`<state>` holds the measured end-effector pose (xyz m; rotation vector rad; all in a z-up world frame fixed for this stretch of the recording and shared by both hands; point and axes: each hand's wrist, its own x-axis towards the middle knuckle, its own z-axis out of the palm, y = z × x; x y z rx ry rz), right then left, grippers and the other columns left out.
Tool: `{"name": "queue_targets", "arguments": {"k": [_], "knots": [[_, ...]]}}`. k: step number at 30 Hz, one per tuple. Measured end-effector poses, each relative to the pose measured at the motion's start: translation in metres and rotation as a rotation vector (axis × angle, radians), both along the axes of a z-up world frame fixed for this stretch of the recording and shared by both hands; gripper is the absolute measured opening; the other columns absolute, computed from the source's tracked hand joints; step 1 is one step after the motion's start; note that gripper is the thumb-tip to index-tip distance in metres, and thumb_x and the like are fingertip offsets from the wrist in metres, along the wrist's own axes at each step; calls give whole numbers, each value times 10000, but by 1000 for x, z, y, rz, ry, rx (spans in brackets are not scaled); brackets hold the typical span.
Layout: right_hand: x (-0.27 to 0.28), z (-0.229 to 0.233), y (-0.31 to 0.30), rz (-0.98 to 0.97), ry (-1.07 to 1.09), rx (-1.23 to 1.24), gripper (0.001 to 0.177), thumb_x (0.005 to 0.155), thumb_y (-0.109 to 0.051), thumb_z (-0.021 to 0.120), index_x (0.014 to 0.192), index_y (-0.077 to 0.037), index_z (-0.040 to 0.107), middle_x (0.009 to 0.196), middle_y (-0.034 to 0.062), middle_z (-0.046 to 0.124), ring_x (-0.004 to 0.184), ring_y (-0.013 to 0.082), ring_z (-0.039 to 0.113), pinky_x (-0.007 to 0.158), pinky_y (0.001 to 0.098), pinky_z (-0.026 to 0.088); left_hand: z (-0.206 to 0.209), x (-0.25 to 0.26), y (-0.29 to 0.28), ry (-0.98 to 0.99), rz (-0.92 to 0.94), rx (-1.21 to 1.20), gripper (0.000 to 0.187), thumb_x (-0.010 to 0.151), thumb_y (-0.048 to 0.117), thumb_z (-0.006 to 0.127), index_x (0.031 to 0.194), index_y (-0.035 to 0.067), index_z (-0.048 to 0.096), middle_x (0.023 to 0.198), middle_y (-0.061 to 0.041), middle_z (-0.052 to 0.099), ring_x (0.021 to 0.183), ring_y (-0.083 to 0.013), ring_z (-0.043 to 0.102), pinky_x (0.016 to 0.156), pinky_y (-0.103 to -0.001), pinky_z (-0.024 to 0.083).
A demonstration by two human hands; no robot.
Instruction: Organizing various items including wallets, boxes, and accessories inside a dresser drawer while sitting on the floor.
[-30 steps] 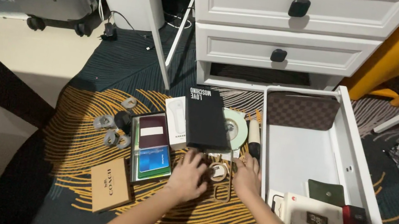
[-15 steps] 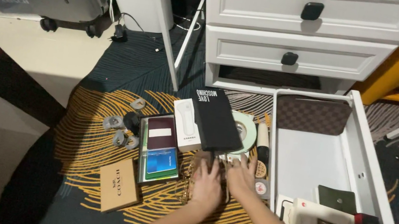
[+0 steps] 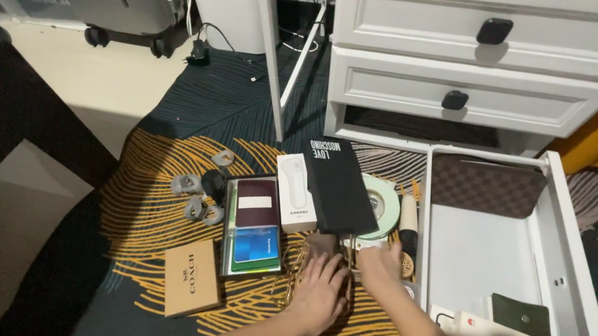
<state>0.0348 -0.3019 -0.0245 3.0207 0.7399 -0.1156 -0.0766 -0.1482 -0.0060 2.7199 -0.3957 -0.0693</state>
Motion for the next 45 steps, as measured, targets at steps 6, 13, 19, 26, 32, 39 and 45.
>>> {"name": "queue_targets", "arguments": {"k": [6, 13, 19, 26, 32, 39, 45], "knots": [[-1, 74, 49, -117, 163, 211, 116, 848, -193, 752, 936, -140, 804, 930, 122, 766, 972, 266, 710, 1003, 464, 420, 52, -5, 27, -362, 45, -237, 622, 932, 74, 644, 1497, -29, 403, 1492, -287, 435, 1376, -467, 405, 1190, -511, 317], [-9, 27, 143, -94, 362, 980, 196, 797, -138, 781, 985, -88, 759, 902, 117, 787, 845, 244, 774, 808, 414, 600, 15, 11, 133, -273, 252, -92, 585, 881, -13, 619, 1451, -25, 487, 1292, -228, 584, 1180, -411, 549, 1024, -475, 467], [-3, -46, 196, 143, 11, 740, 284, 810, 0, 673, 1072, -56, 769, 1123, 142, 741, 1040, 388, 617, 954, 460, 499, 4, 3, 174, -187, 280, 58, 547, 772, 141, 770, 1276, 21, 593, 1193, -189, 615, 1183, -413, 536, 971, -524, 429], [-14, -14, 204, 13, 38, 622, 436, 759, 35, 617, 1168, -54, 734, 1186, 134, 712, 1098, 380, 570, 954, 481, 467, -44, 46, 190, -291, 388, -31, 603, 772, 87, 752, 1338, -25, 577, 1423, -276, 510, 1323, -428, 468, 1124, -449, 384], [23, 17, 153, -208, -290, 710, 385, 812, -81, 630, 1190, -92, 700, 1171, 166, 697, 1105, 319, 623, 1001, 442, 502, -45, 74, 193, -15, 389, 162, 639, 756, 88, 735, 1357, -8, 542, 1460, -244, 472, 1338, -392, 454, 1133, -439, 371], [91, -18, 61, -522, -148, 526, 787, 873, -527, 754, 1390, 10, 502, 1261, 280, 611, 1141, 442, 580, 969, 502, 452, -27, 67, 174, -319, 478, -153, 343, 933, 76, 597, 1265, 2, 642, 1345, -238, 608, 1260, -391, 556, 1108, -446, 438], [81, -30, 68, -643, 549, 1048, 821, 832, -485, 776, 1396, 69, 553, 1342, 228, 687, 1202, 334, 682, 1036, 409, 524, -44, 120, 101, -232, 436, -636, 525, 1015, 275, 652, 1365, -90, 511, 1255, -323, 628, 1203, -462, 589, 1055, -478, 447]]}}
